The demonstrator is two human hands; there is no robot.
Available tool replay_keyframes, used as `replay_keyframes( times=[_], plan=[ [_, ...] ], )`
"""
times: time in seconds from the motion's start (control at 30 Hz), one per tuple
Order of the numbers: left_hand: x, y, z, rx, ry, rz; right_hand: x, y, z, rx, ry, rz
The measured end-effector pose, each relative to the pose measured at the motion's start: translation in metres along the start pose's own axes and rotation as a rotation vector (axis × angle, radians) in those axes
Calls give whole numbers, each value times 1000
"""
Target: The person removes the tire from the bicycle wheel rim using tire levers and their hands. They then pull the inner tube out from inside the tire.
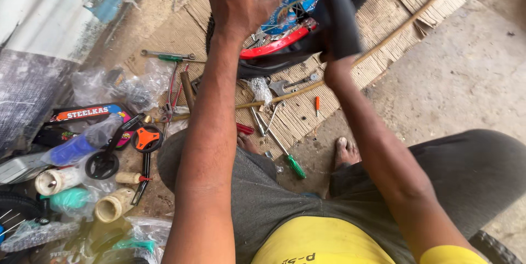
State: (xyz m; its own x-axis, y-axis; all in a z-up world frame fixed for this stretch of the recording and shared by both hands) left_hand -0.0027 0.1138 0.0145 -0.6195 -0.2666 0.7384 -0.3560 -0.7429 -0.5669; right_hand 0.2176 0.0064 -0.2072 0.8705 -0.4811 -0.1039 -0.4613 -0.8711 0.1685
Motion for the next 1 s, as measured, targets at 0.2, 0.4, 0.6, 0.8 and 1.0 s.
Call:
replay_keyframes(
  times=[0.2, 0.4, 0.6, 0.8, 1.0],
  plan=[
    [0, 9, 1, -99, -16, 104, 49, 4, -5, -307, -122, 10],
    [-12, -2, -10, 0, 26, -4, 130, -34, -74, 215, 164, 394],
    [-16, 8, -7, -22, 98, 63, -37, -26, -139, 641, 509, -53],
    [-22, 6, -16, -57, 122, 30, -50, 34, -86, 969, 629, 25],
    [-23, 5, -11, -97, 78, 66, -19, 37, -49, 835, 614, -74]
  ],
)
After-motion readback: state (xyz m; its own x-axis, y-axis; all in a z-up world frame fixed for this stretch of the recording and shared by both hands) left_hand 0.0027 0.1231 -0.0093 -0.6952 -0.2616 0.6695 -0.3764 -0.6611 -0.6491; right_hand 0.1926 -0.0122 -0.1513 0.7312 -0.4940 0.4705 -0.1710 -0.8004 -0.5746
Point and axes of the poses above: each hand's wrist, its own y-axis away from the middle knuckle, its own x-axis out of the back of the hand, z = x × y, the point moved 7 cm from there along -y, towards the middle knuckle, and after that the axes turned 1 degree about -y, right-handed, at the moved point
